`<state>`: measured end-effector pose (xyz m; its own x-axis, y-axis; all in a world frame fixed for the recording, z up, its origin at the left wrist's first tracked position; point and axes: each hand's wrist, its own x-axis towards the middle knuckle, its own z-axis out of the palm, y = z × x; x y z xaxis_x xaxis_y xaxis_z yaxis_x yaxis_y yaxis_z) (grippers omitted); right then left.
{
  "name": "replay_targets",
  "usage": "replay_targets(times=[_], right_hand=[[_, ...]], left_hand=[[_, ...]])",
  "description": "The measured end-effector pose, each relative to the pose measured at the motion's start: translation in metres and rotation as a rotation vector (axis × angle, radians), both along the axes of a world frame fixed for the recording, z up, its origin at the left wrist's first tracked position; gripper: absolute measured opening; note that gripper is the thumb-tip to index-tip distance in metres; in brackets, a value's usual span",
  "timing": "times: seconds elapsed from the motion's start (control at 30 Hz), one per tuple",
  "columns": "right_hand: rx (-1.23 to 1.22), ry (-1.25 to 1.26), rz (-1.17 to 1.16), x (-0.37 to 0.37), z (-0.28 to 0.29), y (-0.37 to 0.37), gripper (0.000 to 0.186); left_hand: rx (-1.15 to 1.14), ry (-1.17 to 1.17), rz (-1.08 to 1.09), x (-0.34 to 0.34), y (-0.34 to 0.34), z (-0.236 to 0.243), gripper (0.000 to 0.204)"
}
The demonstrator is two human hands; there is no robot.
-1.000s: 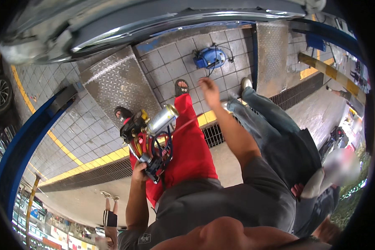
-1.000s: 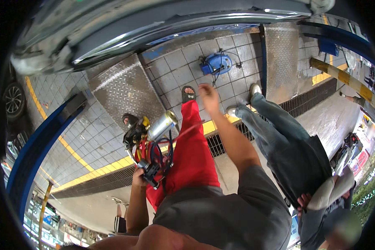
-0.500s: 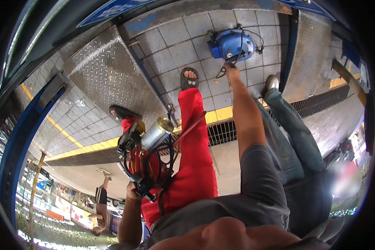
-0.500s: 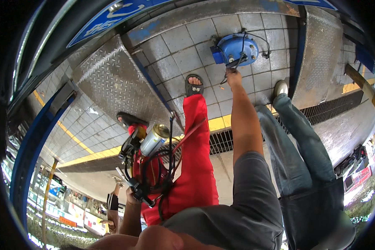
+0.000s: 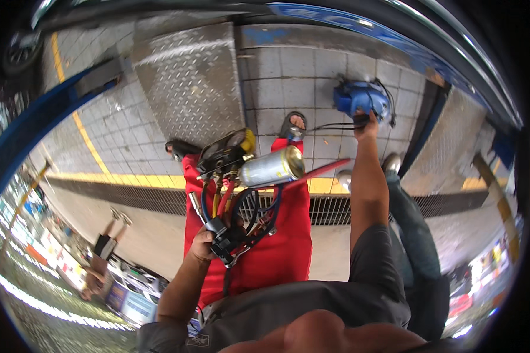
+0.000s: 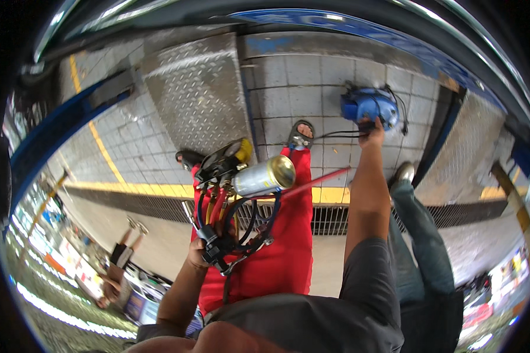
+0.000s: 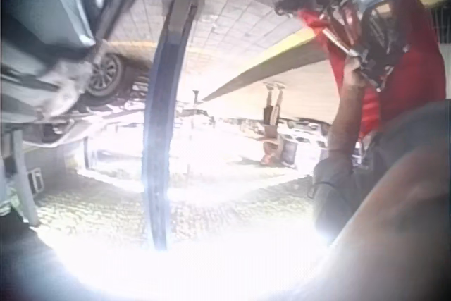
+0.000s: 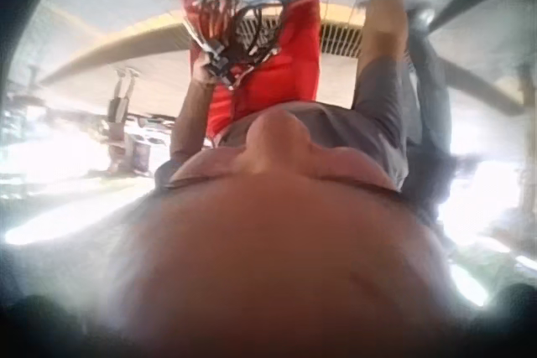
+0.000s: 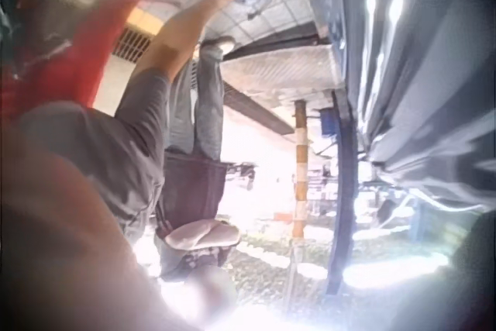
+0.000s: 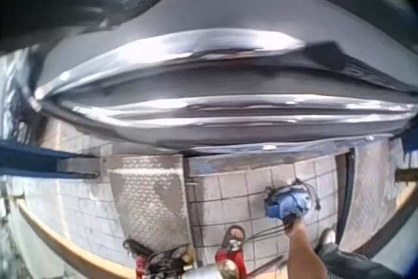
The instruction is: The person works under the hood of a car, using a flashlight and a wrench to adjust components in the engine bay. They connect and disconnect hoses and gauges, and later remove a small black component from the engine area.
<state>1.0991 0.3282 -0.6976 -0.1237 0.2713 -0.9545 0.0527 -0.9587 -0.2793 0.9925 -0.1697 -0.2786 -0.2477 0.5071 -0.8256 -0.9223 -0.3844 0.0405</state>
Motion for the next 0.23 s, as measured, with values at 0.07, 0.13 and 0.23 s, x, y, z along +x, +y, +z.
replay_targets(times=[0.07, 0.13, 0.23], right_hand=[[0.079, 0.305, -0.213, 0.014, -0.024, 0.006, 0.024], [0.094, 0.082, -0.14, 0.004, -0.02, -0.001, 0.03], [-0.084, 0.242, 0.044, 0.043, -0.035, 0.04, 0.035]], left_hand=[[0.012, -0.031, -0.049, -0.007, -0.008, 0.002, 0.062], [-0.058, -0.009, -0.087, 0.004, -0.024, 0.009, 0.059], [-0.125, -0.028, -0.043, 0.012, -0.06, 0.01, 0.06]])
